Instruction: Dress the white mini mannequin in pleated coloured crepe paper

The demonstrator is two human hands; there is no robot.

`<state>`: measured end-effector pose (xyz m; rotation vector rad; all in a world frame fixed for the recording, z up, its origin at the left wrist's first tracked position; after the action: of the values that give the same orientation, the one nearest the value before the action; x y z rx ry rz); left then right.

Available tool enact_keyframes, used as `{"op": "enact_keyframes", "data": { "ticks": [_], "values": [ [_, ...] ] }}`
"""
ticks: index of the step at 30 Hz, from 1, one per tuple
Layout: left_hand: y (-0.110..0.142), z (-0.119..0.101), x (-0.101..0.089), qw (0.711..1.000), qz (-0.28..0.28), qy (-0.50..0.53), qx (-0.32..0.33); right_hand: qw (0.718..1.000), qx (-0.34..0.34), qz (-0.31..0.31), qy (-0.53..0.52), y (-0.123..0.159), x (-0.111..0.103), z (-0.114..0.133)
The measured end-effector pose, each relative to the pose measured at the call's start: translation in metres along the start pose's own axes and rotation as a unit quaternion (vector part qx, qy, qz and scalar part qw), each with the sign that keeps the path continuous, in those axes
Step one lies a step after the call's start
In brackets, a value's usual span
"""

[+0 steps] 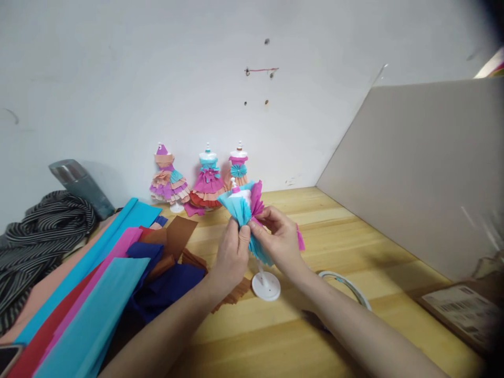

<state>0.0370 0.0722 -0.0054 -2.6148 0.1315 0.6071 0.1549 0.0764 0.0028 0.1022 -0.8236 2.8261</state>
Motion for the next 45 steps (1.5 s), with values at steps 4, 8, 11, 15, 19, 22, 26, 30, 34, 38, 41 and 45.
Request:
{"op": "enact_keyframes", "data": {
  "ticks": [4, 8, 11, 15, 19, 22, 26, 30, 34, 38, 41, 45],
  "values": [
    [-0.0013, 0.0011, 0.0002, 1.0, -0.001, -0.009, -0.005, 1.0, 0.014, -0.001, -0.004, -0.0012, 0.0002, -0.0003],
    [-0.0021, -0.0004, -0.0002, 1.0, -0.004, -0.008, 0.018, 1.0, 0.016, 0.0, -0.007, -0.0015, -0.0006, -0.0017],
    [-0.0025, -0.0015, -0.0007, 1.0, -0.01, -0.001, 0.024, 1.0, 0.02, 0.003, -0.018, -0.001, -0.0006, -0.0011],
    [-0.0024, -0.0009, -0.0001, 1.0, -0.024, 0.001, 0.008, 0.999, 0.028, 0.02, -0.028, 0.0009, 0.0008, 0.0026],
    [0.0, 0.0011, 0.0021, 0.999, -0.034, 0.005, 0.01, 0.999, 0.032, 0.016, -0.03, 0.0024, 0.0015, 0.0038],
    [0.0026, 0.003, 0.0041, 1.0, -0.027, 0.005, 0.015, 0.999, 0.03, 0.007, -0.024, 0.002, 0.0009, 0.0016],
    [0.0039, 0.0037, 0.0046, 0.999, -0.013, -0.032, 0.029, 0.999, 0.029, -0.008, -0.021, 0.0003, -0.0004, -0.0007],
    [0.0029, 0.0007, 0.0029, 0.999, 0.0, -0.025, 0.041, 0.999, 0.039, -0.015, -0.027, -0.0002, -0.0007, 0.001],
    [0.0022, -0.0012, 0.0017, 1.0, -0.008, 0.008, 0.028, 0.998, 0.055, -0.003, -0.039, 0.0008, -0.0008, 0.0033],
    [0.0021, -0.0003, 0.002, 0.999, -0.018, 0.031, 0.006, 0.997, 0.058, 0.015, -0.045, 0.0011, -0.0018, 0.004],
    [0.0022, 0.0002, 0.0015, 0.999, -0.032, 0.024, -0.004, 0.998, 0.048, 0.018, -0.042, 0.001, -0.0026, 0.0039],
    [0.0016, 0.0004, 0.0013, 0.999, -0.033, 0.038, -0.007, 0.998, 0.04, 0.034, -0.019, 0.0013, -0.0036, 0.0027]
  ]
}}
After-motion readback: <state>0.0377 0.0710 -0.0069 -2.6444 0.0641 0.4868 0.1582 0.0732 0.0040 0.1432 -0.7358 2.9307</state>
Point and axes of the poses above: each hand's wrist, its own y-axis away from the middle knuckle, its own x-axis out of the palm, z = x × y, the point moved 2 cm from there along -y, towards the middle knuckle, and after that the axes turned 9 degrees about -y, right-handed, at the moved point
